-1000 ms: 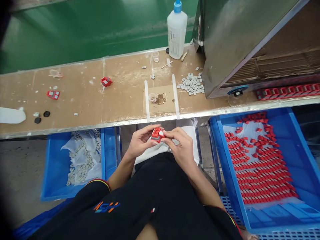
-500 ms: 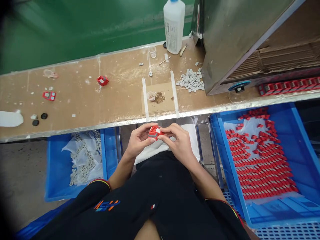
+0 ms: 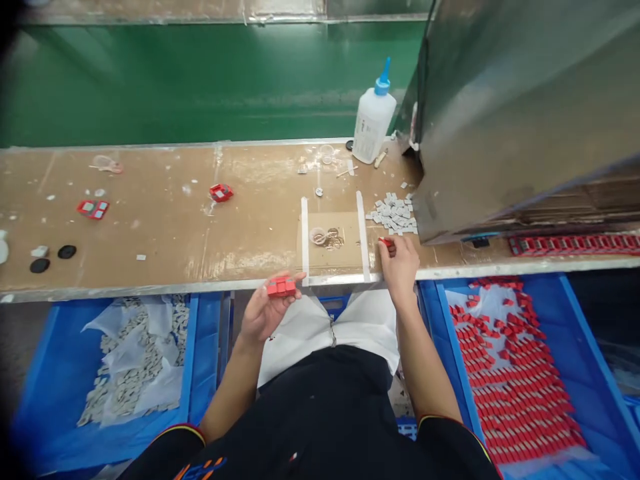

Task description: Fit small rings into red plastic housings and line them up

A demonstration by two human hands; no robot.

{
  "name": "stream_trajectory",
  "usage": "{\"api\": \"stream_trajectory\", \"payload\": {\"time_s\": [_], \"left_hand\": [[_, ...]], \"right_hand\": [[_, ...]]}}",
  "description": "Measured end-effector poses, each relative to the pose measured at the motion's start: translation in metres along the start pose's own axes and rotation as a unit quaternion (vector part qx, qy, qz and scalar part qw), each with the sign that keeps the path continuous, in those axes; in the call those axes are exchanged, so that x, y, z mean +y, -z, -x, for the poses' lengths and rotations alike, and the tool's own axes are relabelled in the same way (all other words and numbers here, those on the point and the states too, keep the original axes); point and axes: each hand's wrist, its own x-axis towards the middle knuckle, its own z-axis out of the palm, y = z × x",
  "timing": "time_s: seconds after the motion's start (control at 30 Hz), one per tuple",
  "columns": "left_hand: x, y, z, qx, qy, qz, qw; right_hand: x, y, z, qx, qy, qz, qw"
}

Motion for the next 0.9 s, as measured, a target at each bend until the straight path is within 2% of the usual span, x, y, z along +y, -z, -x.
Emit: {"api": "stream_trajectory", "payload": {"time_s": [0.1, 0.23, 0.27, 0.33, 0.4, 0.47, 0.57, 0.63, 0.77, 0.9], "left_hand": [[-0.001, -0.001, -0.014, -0.025, 0.014, 0.002, 1.0], [0.007, 0.001, -0.034, -0.044, -0.005, -0.053, 0.998], [0.009, 0.0, -0.038, -0.04, -0.007, -0.07, 0.997], [0.013, -0.001, -0.045, -0.033, -0.011, -0.093, 0.995], [0.014, -0.002, -0.051, -0.038, -0.021, -0.102, 0.994], [0.012, -0.003, -0.056, -0.051, -0.028, -0.106, 0.993], [0.005, -0.002, -0.062, -0.056, -0.029, -0.121, 0.991], [0.001, -0.002, -0.064, -0.04, -0.023, -0.127, 0.991], [0.0, 0.0, -0.061, -0.001, -0.009, -0.109, 0.994], [0.002, 0.003, -0.059, -0.008, -0.001, -0.104, 0.995]], "right_hand": [[-0.002, -0.004, -0.003, 0.006, 0.017, 0.021, 1.0], [-0.019, 0.002, 0.004, 0.058, 0.013, 0.009, 0.998], [-0.026, 0.002, 0.006, 0.046, 0.013, -0.012, 0.999], [-0.042, -0.003, 0.009, -0.028, 0.019, -0.081, 0.996], [-0.054, -0.015, 0.009, -0.114, 0.021, -0.16, 0.98], [-0.061, -0.03, 0.006, -0.154, 0.02, -0.22, 0.963], [-0.063, -0.048, 0.0, -0.166, 0.036, -0.257, 0.951], [-0.065, -0.053, -0.005, -0.167, 0.06, -0.25, 0.952], [-0.074, -0.057, -0.009, -0.168, 0.106, -0.242, 0.95], [-0.079, -0.057, -0.008, -0.19, 0.107, -0.255, 0.942]]}}
